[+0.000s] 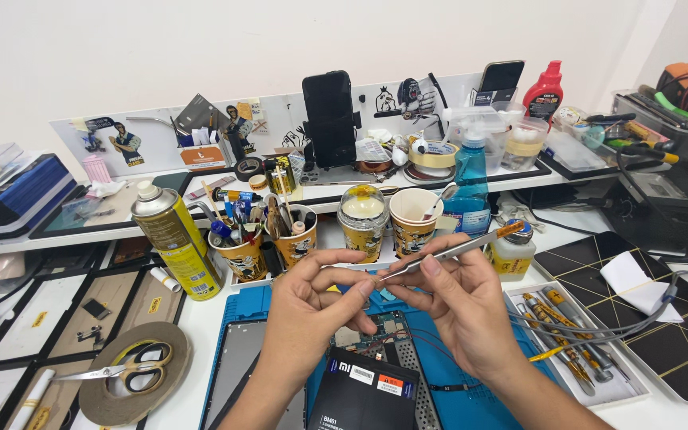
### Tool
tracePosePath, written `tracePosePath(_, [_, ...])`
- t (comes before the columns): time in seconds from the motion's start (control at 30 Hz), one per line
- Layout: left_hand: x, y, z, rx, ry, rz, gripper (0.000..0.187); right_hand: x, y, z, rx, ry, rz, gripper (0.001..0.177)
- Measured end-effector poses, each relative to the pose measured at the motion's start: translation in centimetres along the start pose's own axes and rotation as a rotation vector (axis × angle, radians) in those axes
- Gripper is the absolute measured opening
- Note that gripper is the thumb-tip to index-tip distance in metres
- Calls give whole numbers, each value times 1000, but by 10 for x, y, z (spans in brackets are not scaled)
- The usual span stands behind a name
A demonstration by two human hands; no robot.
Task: The person uses multimeter probes to test a disassembled tablet screen, then cuts a piece of masking tape with scissors. They use tweezers to handle a small component and a screwdriver to work on the tablet's battery area.
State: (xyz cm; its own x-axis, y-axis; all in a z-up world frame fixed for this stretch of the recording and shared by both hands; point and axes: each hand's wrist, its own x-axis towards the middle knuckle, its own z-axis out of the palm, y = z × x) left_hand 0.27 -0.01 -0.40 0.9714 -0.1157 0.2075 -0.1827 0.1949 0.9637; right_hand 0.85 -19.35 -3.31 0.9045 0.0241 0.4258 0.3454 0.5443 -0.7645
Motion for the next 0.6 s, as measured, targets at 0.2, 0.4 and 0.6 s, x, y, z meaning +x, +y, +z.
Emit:
tracePosePath(0.2, [0,0,1,-22,6,4,34,0,0,1,-26,-22,-36,13])
tracePosePath(0.4, [-2,6,2,11,2,-17,35,0,1,1,-45,-25,-69,12])
tracePosePath(0.6, [-3,7,2,-5,-4,-29,36,0,0,1,-78,23,-17,10])
